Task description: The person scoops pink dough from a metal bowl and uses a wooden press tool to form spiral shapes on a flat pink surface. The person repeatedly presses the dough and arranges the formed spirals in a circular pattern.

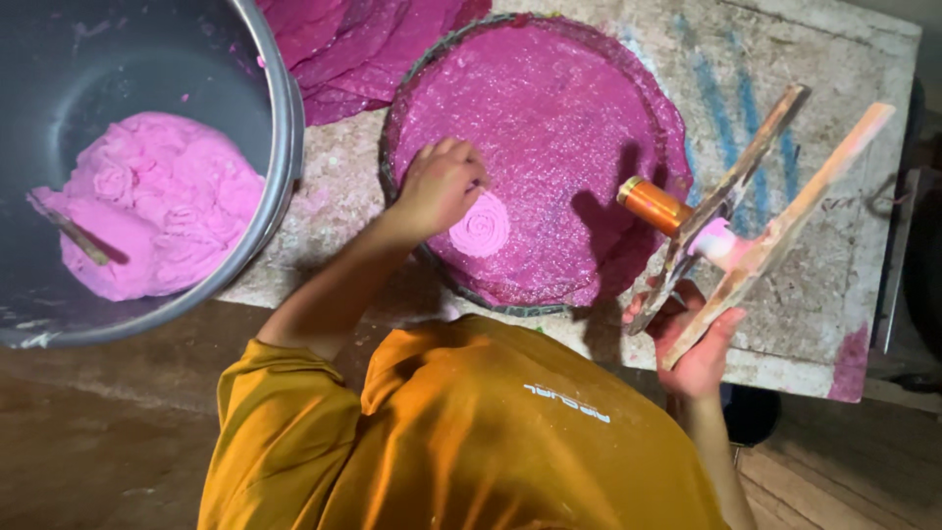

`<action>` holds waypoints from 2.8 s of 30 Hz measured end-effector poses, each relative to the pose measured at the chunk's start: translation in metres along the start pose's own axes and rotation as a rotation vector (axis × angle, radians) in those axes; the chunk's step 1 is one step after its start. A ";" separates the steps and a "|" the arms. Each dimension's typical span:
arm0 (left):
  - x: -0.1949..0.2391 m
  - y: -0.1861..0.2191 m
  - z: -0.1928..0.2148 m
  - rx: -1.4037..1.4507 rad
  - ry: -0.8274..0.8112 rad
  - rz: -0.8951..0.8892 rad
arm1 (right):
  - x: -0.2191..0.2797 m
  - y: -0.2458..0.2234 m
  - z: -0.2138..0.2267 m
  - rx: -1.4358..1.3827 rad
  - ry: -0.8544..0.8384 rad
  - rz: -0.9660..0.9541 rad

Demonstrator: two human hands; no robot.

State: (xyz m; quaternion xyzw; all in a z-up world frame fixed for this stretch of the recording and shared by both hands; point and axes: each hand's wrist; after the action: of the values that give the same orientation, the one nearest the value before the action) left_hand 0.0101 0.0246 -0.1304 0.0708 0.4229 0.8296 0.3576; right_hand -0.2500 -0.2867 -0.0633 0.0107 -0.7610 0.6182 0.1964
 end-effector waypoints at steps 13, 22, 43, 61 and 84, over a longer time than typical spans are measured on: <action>0.014 0.003 0.001 -0.007 0.065 -0.090 | -0.007 0.000 -0.005 0.062 -0.003 0.025; 0.018 -0.099 -0.010 0.958 0.591 0.529 | -0.014 -0.015 -0.010 0.105 0.009 -0.018; -0.029 0.027 0.044 2.333 0.184 -0.522 | -0.134 -0.096 -0.080 1.081 -0.704 -0.508; -0.025 -0.006 0.063 2.239 0.338 -0.512 | -0.134 -0.103 -0.148 1.329 -0.566 -0.071; -0.051 0.028 0.062 2.299 0.448 -0.430 | -0.132 -0.138 -0.131 1.417 -0.479 -0.085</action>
State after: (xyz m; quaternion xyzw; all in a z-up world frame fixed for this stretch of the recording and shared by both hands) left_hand 0.0588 0.0208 -0.0601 0.1309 0.9750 -0.1192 0.1343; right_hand -0.0552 -0.2256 0.0457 0.2983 -0.2017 0.9329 -0.0048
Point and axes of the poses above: each hand's wrist, its own x-axis away from the middle knuckle, its own z-axis out of the back of the hand, y = z × x, and after that the axes turned 13 degrees about x, right-handed
